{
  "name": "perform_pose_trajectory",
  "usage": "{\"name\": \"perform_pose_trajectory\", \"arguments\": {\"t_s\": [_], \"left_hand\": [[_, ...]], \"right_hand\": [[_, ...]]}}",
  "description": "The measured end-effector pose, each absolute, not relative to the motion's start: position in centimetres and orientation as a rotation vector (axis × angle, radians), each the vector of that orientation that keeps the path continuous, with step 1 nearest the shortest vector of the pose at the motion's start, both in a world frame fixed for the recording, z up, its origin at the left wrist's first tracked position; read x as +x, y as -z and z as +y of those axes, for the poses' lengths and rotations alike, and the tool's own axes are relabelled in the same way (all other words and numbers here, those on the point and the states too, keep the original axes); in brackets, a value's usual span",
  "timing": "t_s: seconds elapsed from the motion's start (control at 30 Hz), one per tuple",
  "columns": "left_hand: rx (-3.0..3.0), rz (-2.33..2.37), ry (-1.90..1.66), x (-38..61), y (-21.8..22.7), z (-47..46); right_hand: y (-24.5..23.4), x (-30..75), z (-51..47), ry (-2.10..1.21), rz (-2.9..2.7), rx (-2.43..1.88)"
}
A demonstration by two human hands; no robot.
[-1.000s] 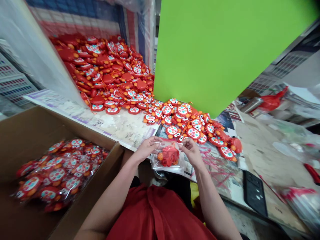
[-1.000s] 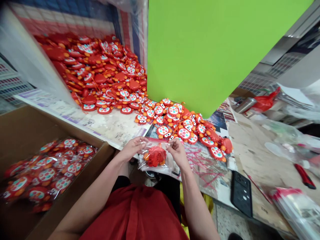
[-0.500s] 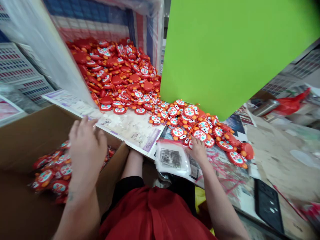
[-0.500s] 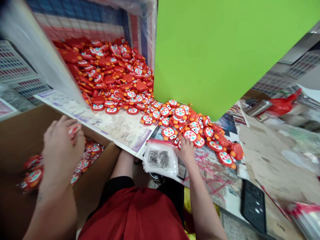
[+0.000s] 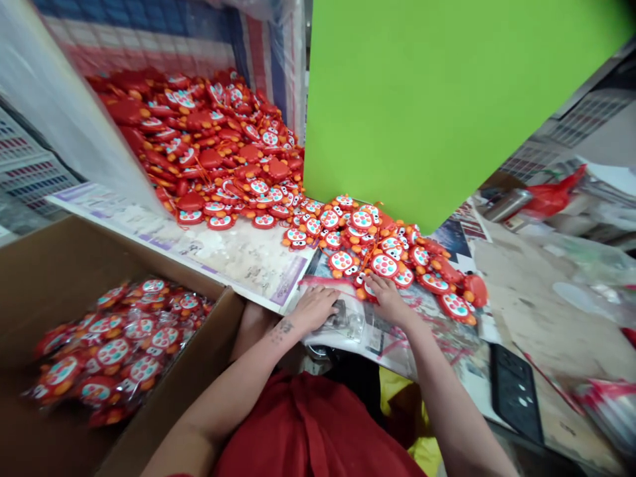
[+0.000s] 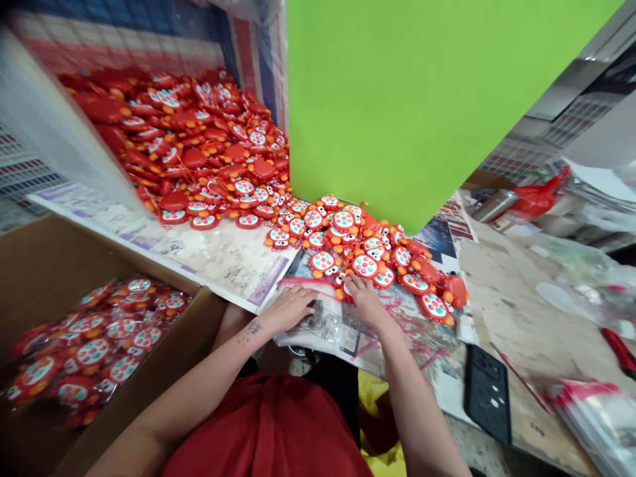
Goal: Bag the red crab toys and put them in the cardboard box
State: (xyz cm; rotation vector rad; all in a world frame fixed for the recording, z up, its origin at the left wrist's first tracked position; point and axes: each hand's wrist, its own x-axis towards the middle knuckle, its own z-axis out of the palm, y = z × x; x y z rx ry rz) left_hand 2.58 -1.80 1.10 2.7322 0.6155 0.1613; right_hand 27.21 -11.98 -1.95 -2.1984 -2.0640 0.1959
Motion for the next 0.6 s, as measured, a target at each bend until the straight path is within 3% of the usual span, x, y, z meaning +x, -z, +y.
{"name": "perform_pose_trajectory", "arguments": {"t_s": [0.4,0.6], "left_hand": [[2.733,0.875,-0.413,3.6,1.1,-1.6],[2.822,0.91,-0.499,1.8,-1.4,-1.6]], "right_hand": [[0.4,26.4,-11.9,0.009,-2.077,-2.305],[-0.4,26.7,-12.4,0.11,-1.9,-2.166]]}}
